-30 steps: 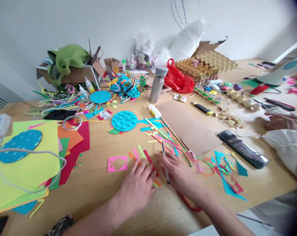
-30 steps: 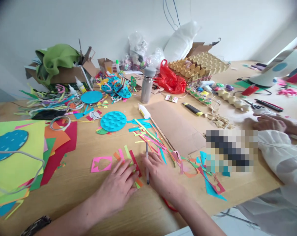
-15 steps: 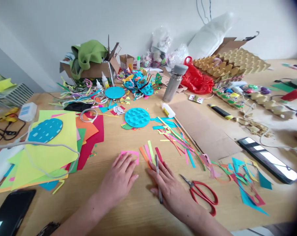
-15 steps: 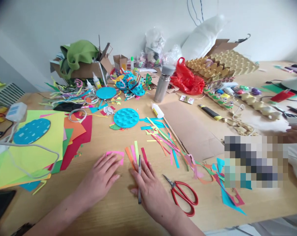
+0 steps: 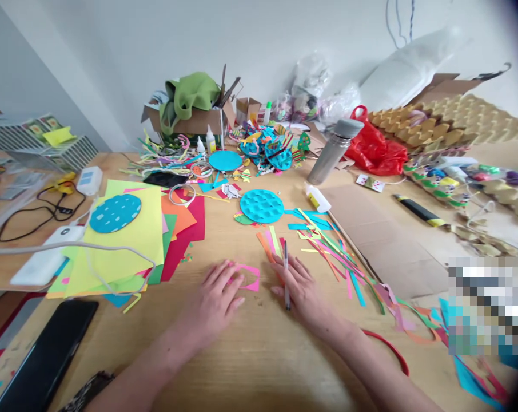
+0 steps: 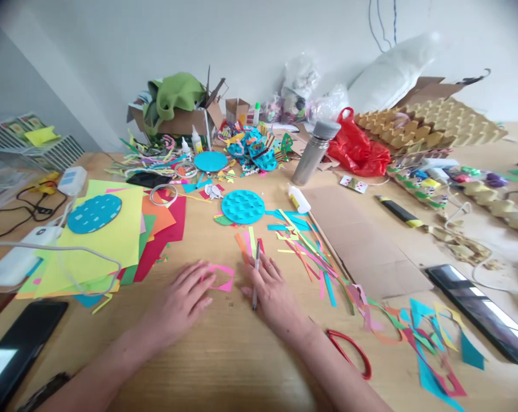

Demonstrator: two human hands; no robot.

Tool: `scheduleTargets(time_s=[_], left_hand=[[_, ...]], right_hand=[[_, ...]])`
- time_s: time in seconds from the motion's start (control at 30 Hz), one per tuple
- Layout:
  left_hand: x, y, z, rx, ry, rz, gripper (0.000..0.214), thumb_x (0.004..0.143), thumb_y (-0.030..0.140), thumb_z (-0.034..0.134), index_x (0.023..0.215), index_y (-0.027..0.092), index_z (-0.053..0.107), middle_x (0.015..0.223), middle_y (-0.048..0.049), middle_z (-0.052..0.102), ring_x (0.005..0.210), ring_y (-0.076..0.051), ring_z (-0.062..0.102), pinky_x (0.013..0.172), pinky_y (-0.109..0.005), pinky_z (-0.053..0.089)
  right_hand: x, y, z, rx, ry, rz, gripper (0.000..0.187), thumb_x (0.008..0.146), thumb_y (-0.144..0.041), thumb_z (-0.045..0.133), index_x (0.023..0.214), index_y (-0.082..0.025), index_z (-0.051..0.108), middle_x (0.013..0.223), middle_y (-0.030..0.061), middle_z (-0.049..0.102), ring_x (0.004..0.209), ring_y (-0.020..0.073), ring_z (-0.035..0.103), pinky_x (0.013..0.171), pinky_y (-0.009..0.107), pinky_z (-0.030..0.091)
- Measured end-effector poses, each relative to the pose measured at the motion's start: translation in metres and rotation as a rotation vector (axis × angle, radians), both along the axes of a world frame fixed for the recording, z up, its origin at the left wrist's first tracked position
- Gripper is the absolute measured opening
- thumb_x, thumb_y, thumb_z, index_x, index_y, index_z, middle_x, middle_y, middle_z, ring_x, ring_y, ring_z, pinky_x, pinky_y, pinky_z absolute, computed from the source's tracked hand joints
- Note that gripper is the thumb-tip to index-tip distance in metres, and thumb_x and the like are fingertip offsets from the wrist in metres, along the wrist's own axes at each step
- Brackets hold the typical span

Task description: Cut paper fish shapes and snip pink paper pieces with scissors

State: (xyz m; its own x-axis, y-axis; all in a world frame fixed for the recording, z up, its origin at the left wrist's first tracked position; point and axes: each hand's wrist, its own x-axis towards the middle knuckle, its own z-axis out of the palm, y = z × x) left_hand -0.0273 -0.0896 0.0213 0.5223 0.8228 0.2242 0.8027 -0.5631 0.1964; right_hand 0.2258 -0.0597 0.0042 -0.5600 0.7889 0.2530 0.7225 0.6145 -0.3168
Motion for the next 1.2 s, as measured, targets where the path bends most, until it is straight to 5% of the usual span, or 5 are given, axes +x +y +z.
scheduleTargets(time_s=[0.23,0.4,0.63,0.9,1.2], left_hand=[[-0.003,0.022,0.003,-0.031,-0.108,0.082,0.028,0.093,0.018,0.046,0.118,0.020,0.060,0.121,-0.0074,0.062,0.119,-0.022,0.053,0.101,-0.042,0.046],[0.007,0.047,0.004,-0.119,-0.092,0.166,0.013,0.082,0.017,0.065,0.095,0.016,0.065,0.103,-0.0083,0.061,0.103,-0.025,0.054,0.089,-0.041,0.050],[0.006,0.057,-0.003,-0.236,-0.167,0.232,0.011,0.074,0.017,0.072,0.075,0.018,0.061,0.097,-0.0058,0.058,0.096,-0.023,0.053,0.082,-0.037,0.049],[0.009,0.057,-0.003,-0.381,-0.313,0.271,0.014,0.069,0.012,0.072,0.067,0.019,0.059,0.082,-0.0044,0.061,0.090,-0.024,0.056,0.077,-0.034,0.044],[0.008,0.051,-0.002,-0.921,-1.073,0.342,0.029,0.066,0.032,0.076,0.078,0.017,0.054,0.066,0.0000,0.064,0.064,-0.017,0.063,0.062,-0.029,0.047]], right_hand=[[0.003,-0.011,-0.003,-0.028,-0.033,0.006,0.033,0.093,-0.021,0.052,0.126,-0.015,0.053,0.141,0.0168,0.053,0.135,0.0345,0.042,0.105,0.060,0.039],[-0.010,0.012,0.026,0.028,0.195,-0.032,0.026,0.094,-0.020,0.050,0.119,-0.021,0.056,0.127,0.0135,0.063,0.132,0.0297,0.044,0.100,0.051,0.046],[-0.016,0.041,0.058,0.237,0.707,-0.549,0.018,0.096,-0.028,0.048,0.102,-0.019,0.063,0.099,0.0100,0.071,0.089,0.0218,0.066,0.082,0.038,0.051],[-0.041,0.032,0.022,0.098,0.701,-0.382,0.016,0.093,-0.024,0.050,0.097,-0.020,0.064,0.090,0.0073,0.066,0.085,0.0203,0.064,0.077,0.034,0.049],[-0.060,0.017,0.012,-0.435,0.863,-0.171,0.017,0.094,-0.032,0.052,0.101,-0.018,0.057,0.091,0.0086,0.070,0.085,0.0202,0.068,0.075,0.032,0.054]])
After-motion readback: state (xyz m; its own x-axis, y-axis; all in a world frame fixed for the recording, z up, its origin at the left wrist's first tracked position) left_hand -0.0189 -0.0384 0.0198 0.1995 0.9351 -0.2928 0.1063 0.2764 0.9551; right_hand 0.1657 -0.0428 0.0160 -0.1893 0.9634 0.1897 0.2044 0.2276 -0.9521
